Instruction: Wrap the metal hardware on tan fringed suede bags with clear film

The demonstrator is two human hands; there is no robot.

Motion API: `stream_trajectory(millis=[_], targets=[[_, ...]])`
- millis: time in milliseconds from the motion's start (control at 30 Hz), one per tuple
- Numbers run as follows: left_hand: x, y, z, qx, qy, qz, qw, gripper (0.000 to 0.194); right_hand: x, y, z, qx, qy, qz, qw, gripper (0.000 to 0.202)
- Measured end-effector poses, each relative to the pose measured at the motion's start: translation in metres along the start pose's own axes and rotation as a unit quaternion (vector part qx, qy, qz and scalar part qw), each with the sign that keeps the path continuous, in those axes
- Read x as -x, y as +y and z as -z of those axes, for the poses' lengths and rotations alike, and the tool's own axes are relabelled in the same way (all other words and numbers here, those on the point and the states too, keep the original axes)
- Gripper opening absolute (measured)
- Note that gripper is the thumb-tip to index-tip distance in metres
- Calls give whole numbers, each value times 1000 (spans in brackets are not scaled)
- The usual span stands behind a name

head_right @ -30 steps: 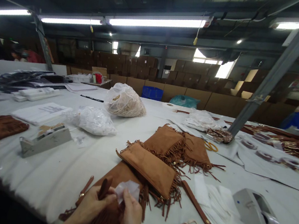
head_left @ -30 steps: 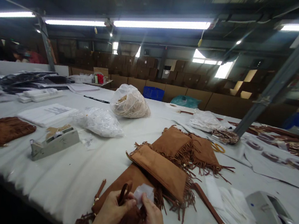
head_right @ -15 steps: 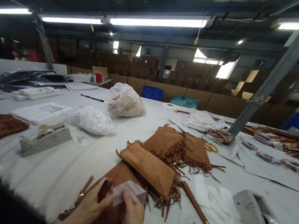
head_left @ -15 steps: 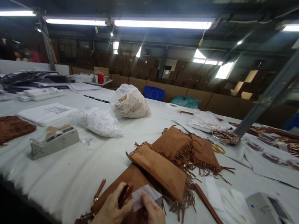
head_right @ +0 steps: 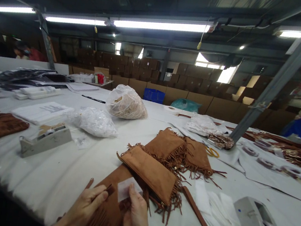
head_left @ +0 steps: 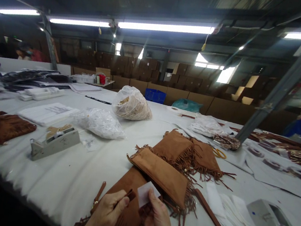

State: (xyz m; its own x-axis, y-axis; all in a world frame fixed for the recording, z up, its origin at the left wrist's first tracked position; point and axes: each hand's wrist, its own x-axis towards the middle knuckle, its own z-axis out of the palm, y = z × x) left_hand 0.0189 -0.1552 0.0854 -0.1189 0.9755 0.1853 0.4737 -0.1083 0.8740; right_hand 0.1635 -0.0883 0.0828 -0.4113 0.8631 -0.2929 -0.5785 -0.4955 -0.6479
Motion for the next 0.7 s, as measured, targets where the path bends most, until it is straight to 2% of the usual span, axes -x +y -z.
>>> stream_trajectory(millis=[167, 400, 500, 600, 700], targets=[[0, -4, 0, 19, -43, -21, 999, 37, 1, 0, -4, 40, -13, 16, 999, 35], [0, -3, 0, 29, -48, -18, 998, 35, 2, 1, -6, 66, -32, 16, 997, 34], [-1, 1, 3, 41, -52, -14, 998, 34, -2, 5, -3, 115, -57, 20, 992, 33], [-2, 3, 5, 38, -45, 1, 998, 33, -6, 7, -2, 205, -77, 55, 974, 38], [-3, 2, 8, 24, -41, 21, 999, 36, -9, 6, -4, 329, -86, 113, 934, 41]])
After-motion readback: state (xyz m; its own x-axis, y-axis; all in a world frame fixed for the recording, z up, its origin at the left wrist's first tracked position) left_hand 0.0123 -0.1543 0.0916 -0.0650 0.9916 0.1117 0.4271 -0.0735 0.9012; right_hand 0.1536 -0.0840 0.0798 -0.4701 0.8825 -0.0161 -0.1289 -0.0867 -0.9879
